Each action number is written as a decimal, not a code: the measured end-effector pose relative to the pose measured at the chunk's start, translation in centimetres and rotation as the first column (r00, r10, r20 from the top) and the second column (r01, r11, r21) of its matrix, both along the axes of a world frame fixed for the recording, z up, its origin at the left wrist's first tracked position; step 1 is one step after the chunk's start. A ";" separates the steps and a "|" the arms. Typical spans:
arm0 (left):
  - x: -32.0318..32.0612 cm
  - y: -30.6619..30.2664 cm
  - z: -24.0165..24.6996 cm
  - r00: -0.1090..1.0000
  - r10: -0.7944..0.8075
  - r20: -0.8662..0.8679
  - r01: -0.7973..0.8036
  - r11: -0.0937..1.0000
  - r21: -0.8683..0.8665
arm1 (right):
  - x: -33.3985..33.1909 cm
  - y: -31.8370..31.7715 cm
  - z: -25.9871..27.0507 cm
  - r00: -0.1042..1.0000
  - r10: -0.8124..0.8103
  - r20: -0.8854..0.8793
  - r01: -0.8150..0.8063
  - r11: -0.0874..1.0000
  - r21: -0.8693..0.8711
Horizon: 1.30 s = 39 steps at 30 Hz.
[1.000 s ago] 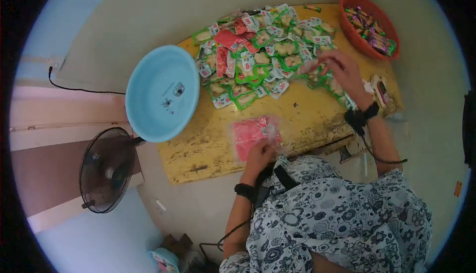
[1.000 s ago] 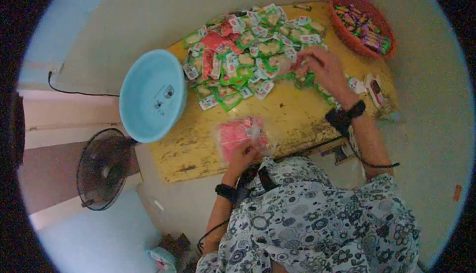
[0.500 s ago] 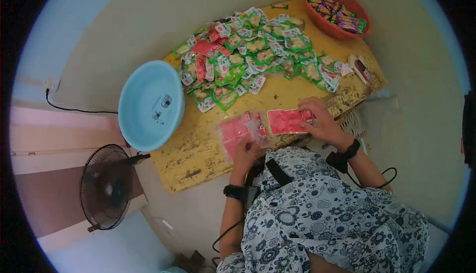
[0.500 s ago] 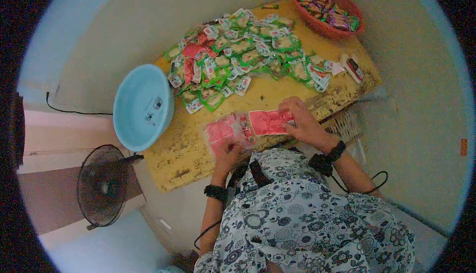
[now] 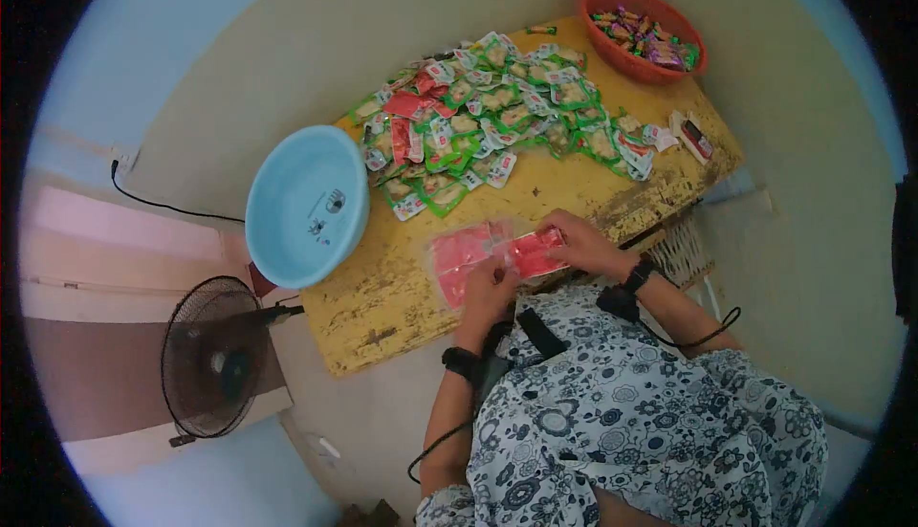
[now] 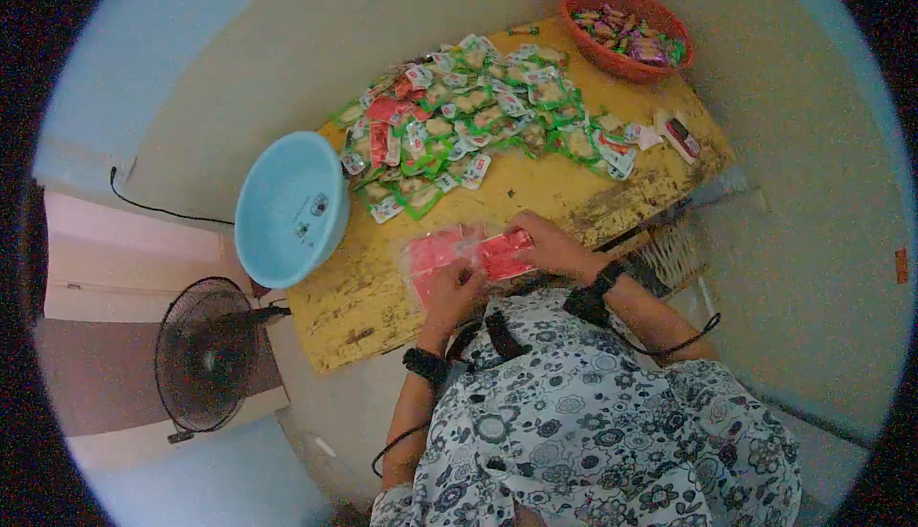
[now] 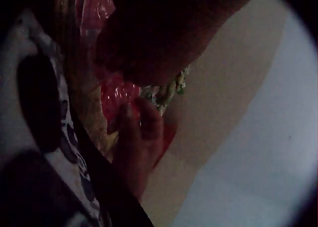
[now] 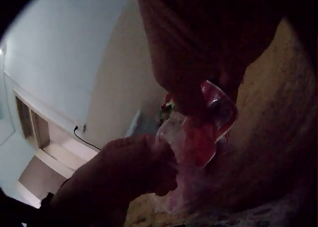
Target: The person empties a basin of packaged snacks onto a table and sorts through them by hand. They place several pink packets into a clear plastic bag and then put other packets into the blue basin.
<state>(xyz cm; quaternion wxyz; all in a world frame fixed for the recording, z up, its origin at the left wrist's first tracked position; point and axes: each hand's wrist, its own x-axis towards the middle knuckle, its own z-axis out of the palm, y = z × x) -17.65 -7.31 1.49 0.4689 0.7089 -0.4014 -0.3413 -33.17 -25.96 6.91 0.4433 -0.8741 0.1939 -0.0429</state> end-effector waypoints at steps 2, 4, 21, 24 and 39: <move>-0.5 -0.4 1.1 0.999 -0.002 -0.042 0.003 1.000 0.025 | 1.3 0.6 -0.2 1.000 0.020 -0.012 -0.019 0.996 0.087; -0.9 -0.8 2.5 0.999 0.006 -0.032 -0.006 1.000 0.005 | 2.5 1.0 -1.8 0.999 0.048 0.018 -0.051 0.977 0.209; 2.8 2.8 -0.2 0.996 0.067 0.053 -0.071 0.995 0.073 | 0.2 -0.2 -3.1 0.952 -0.077 -0.295 0.043 0.992 -0.121; 2.2 3.0 -4.6 0.997 -0.079 0.009 0.079 0.996 0.049 | -2.1 -1.6 -4.6 0.945 -0.213 -0.249 0.218 0.976 -0.008; 1.7 4.1 -5.0 0.896 0.070 -0.438 -0.100 0.994 -0.047 | 4.6 2.0 -1.5 0.984 -0.090 -0.154 0.080 0.995 -0.068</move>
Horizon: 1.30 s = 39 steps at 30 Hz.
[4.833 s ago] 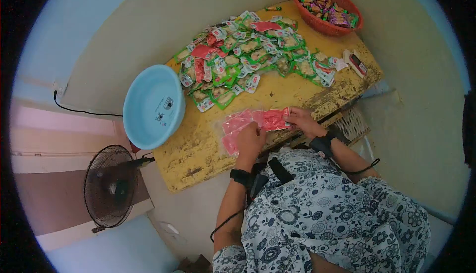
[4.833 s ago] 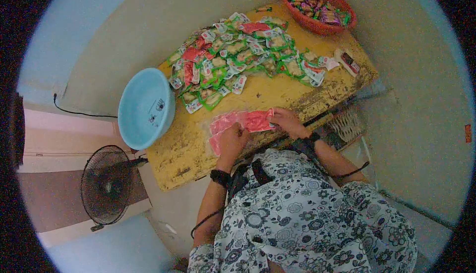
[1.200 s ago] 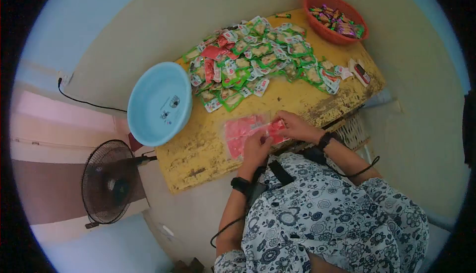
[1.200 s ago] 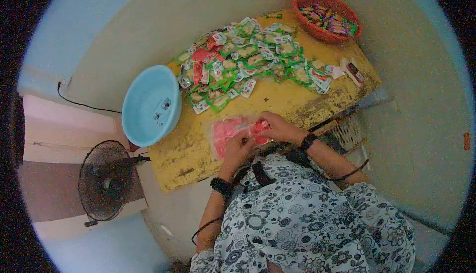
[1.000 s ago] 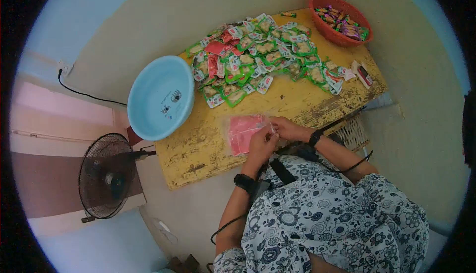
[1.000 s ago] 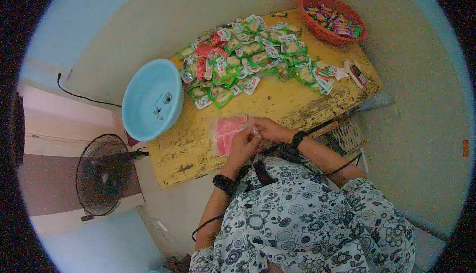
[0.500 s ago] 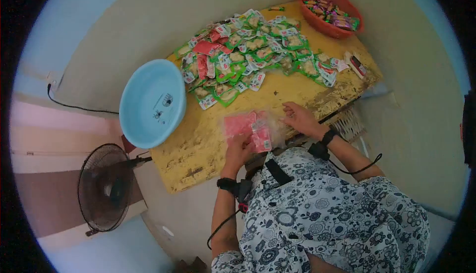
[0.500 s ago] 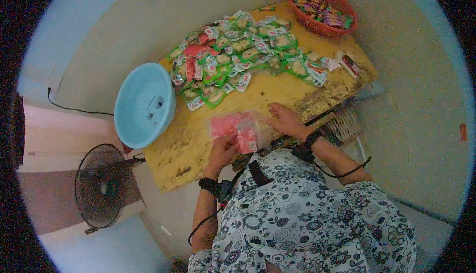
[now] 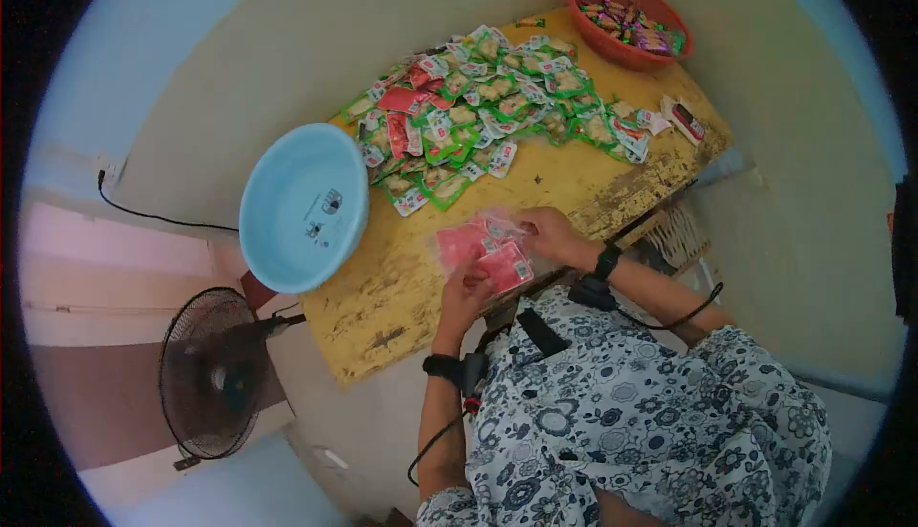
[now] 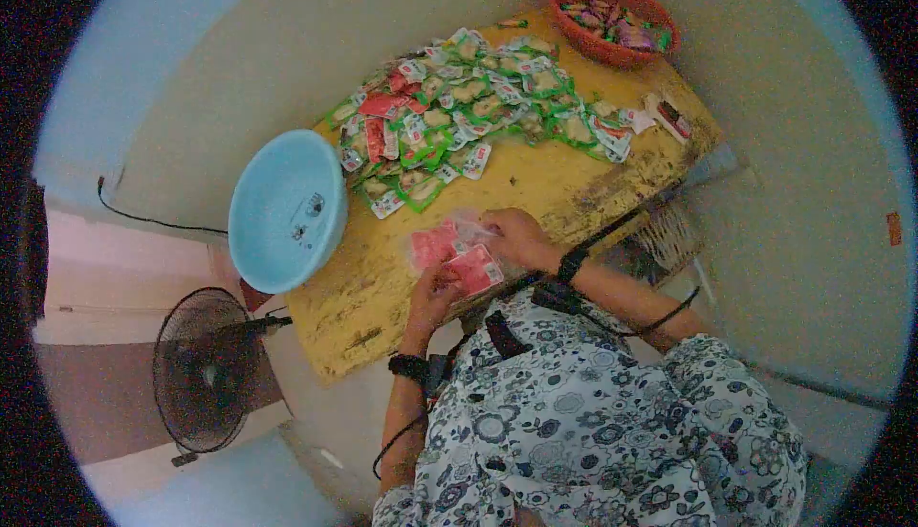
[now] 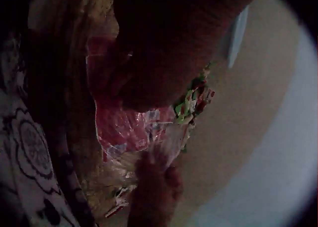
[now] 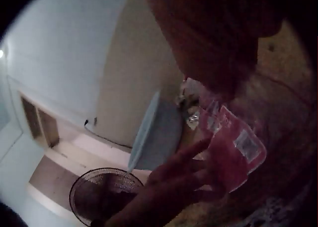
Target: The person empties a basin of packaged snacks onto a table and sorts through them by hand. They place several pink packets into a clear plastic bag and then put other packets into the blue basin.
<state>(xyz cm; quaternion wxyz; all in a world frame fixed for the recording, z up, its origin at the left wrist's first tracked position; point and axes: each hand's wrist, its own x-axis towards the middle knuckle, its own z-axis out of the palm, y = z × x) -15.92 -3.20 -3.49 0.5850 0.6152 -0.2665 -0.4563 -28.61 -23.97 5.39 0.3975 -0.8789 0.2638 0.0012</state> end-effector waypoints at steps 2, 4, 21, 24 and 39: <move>0.6 0.6 1.5 0.998 0.061 -0.011 -0.061 0.997 -0.040 | 1.3 0.1 1.7 0.991 0.106 0.076 -0.100 0.992 -0.078; 1.4 1.5 2.5 0.981 0.183 0.060 -0.184 0.983 0.017 | 3.3 1.1 5.4 0.957 0.240 0.163 -0.206 0.958 -0.198; 1.5 -0.3 5.0 0.845 0.265 0.464 -0.187 0.960 -0.209 | 4.9 -0.4 10.0 0.846 0.482 0.226 -0.383 0.846 -0.371; 2.7 -1.2 3.2 0.849 0.184 0.495 -0.148 0.983 -0.112 | 4.7 -1.6 8.5 0.849 0.456 0.268 -0.287 0.823 -0.491; 4.2 -0.5 4.2 0.892 0.193 0.410 -0.144 0.979 -0.147 | 2.5 -3.7 3.6 0.942 0.014 0.334 -0.060 0.990 0.127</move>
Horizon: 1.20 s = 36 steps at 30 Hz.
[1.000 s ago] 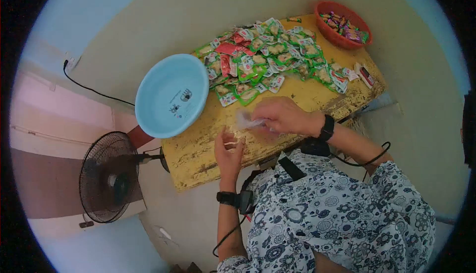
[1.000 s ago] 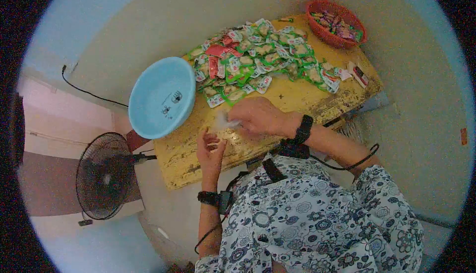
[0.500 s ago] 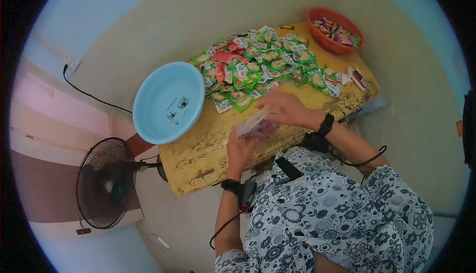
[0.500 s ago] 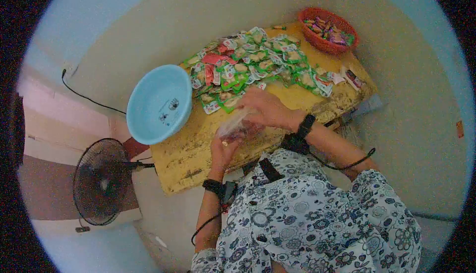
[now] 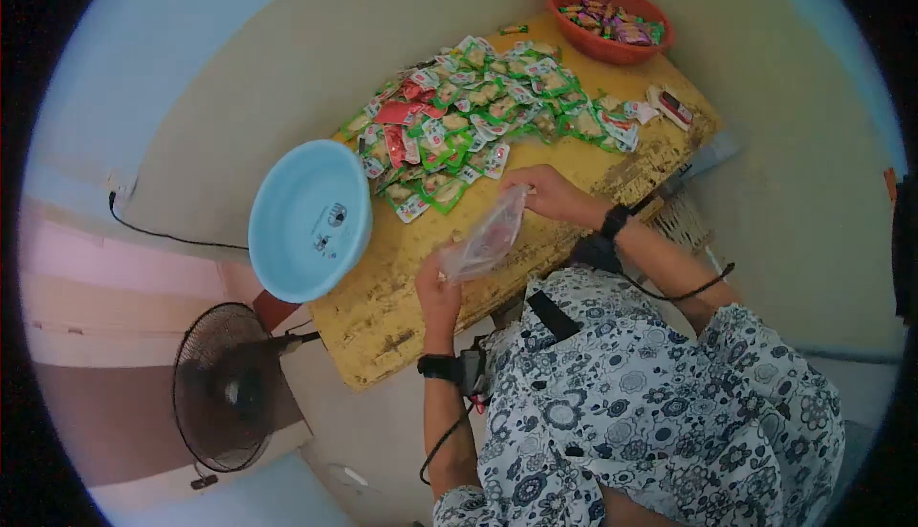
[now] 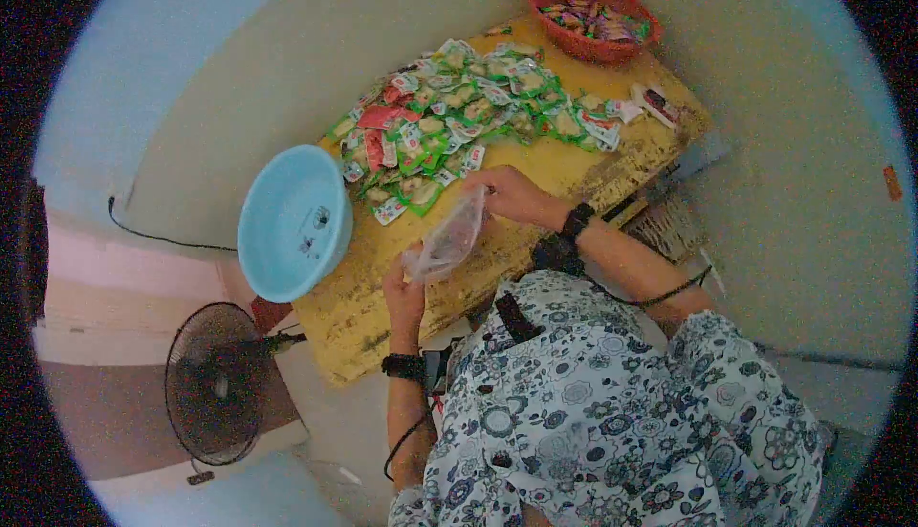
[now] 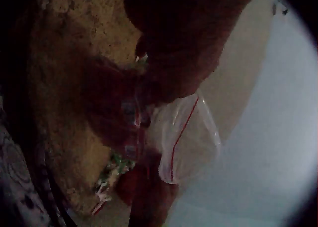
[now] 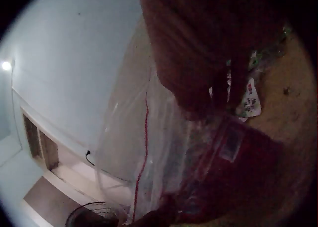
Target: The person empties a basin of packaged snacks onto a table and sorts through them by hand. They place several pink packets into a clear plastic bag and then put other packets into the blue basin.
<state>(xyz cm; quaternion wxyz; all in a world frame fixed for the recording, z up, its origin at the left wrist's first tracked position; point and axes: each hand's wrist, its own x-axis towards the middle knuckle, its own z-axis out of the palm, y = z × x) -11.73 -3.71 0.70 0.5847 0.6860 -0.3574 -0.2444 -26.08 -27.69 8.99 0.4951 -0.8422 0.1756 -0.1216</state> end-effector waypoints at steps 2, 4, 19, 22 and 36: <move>0.4 0.4 -0.4 0.995 -0.059 -0.077 0.067 0.993 0.100 | 0.1 -0.7 -0.7 0.999 0.023 -0.029 -0.024 1.000 -0.007; -0.1 -0.2 0.5 0.978 -0.014 -0.206 0.012 1.000 -0.014 | 0.4 -1.0 -0.8 0.999 0.043 -0.003 -0.043 0.999 -0.001; 1.9 -0.2 7.9 0.988 0.126 -0.094 -0.130 0.991 -0.035 | 1.1 -2.7 2.9 0.986 0.059 0.156 -0.054 0.998 -0.039; 3.4 0.7 7.5 0.993 0.061 0.101 -0.062 0.998 0.006 | 1.4 -3.1 2.8 0.978 0.100 0.182 -0.092 0.994 -0.054; 2.6 1.3 16.0 0.920 -0.051 0.389 -0.010 0.988 0.152 | 1.1 -2.8 5.6 0.986 0.055 0.155 -0.030 0.987 -0.159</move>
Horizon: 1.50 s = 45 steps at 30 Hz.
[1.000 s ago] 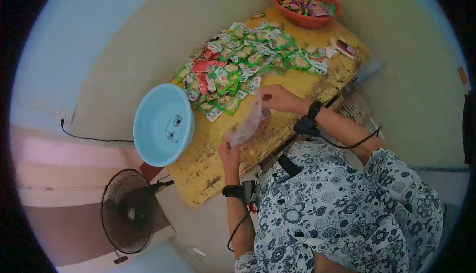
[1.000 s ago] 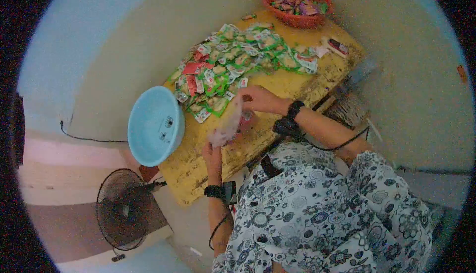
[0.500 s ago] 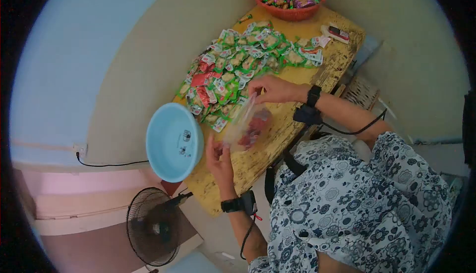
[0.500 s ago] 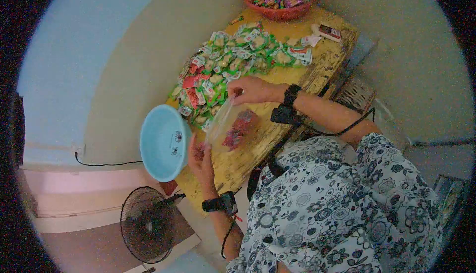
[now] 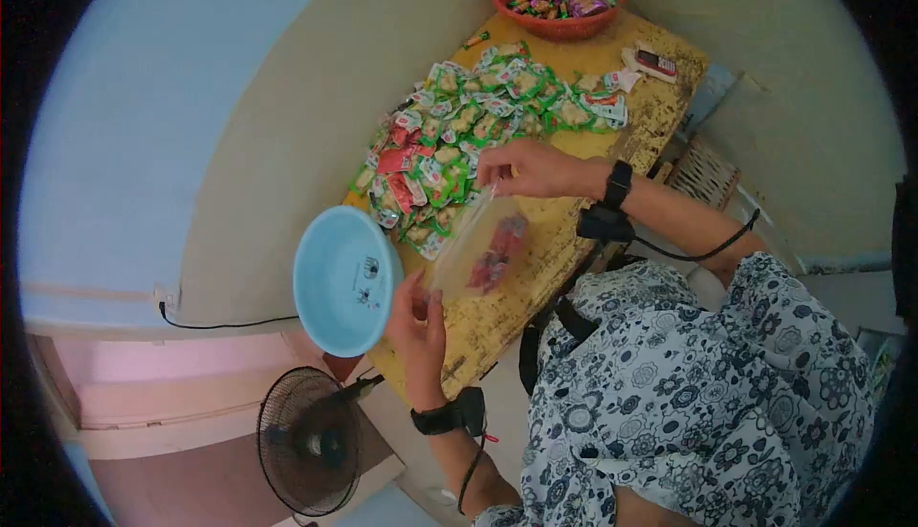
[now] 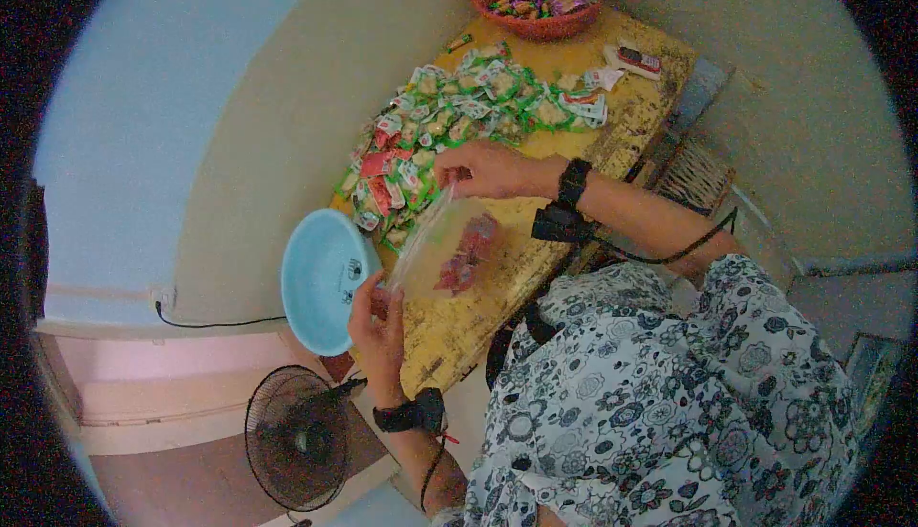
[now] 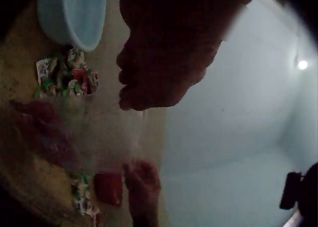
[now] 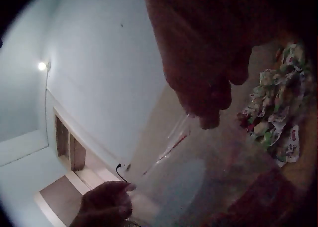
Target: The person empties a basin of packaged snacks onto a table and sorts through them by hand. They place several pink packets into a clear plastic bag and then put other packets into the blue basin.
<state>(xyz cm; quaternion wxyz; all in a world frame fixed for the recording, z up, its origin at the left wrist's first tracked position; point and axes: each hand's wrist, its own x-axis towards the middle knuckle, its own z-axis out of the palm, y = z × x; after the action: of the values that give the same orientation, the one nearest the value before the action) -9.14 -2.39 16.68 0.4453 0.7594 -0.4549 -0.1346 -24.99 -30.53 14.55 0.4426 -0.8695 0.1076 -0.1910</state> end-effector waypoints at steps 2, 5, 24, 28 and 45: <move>0.0 0.2 0.6 1.000 -0.020 0.005 0.020 1.000 0.008 | 0.0 0.2 0.4 1.000 0.015 -0.025 -0.017 0.998 -0.064; 1.7 0.4 -2.2 0.991 -0.116 0.060 0.109 0.987 0.117 | -0.2 0.7 1.3 0.991 0.016 -0.132 -0.049 0.968 -0.248; 1.5 2.1 -2.4 0.966 0.087 -0.242 -0.097 0.995 -0.029 | 0.9 0.6 0.8 0.997 0.023 -0.075 -0.039 0.975 -0.218; 1.4 2.2 -3.0 0.968 0.104 -0.228 -0.121 0.991 -0.062 | 0.3 1.2 1.7 0.999 0.020 -0.037 -0.023 0.995 -0.101; 1.8 2.6 -3.2 0.906 0.091 -0.413 -0.104 0.995 -0.008 | 0.4 1.0 0.6 0.987 0.097 -0.125 -0.114 0.984 -0.135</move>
<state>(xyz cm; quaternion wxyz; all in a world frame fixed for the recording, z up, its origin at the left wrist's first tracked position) -7.32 0.17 13.45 0.5488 0.7288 -0.3143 -0.2626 -24.60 -29.51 15.17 0.3824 -0.9129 0.0733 -0.1228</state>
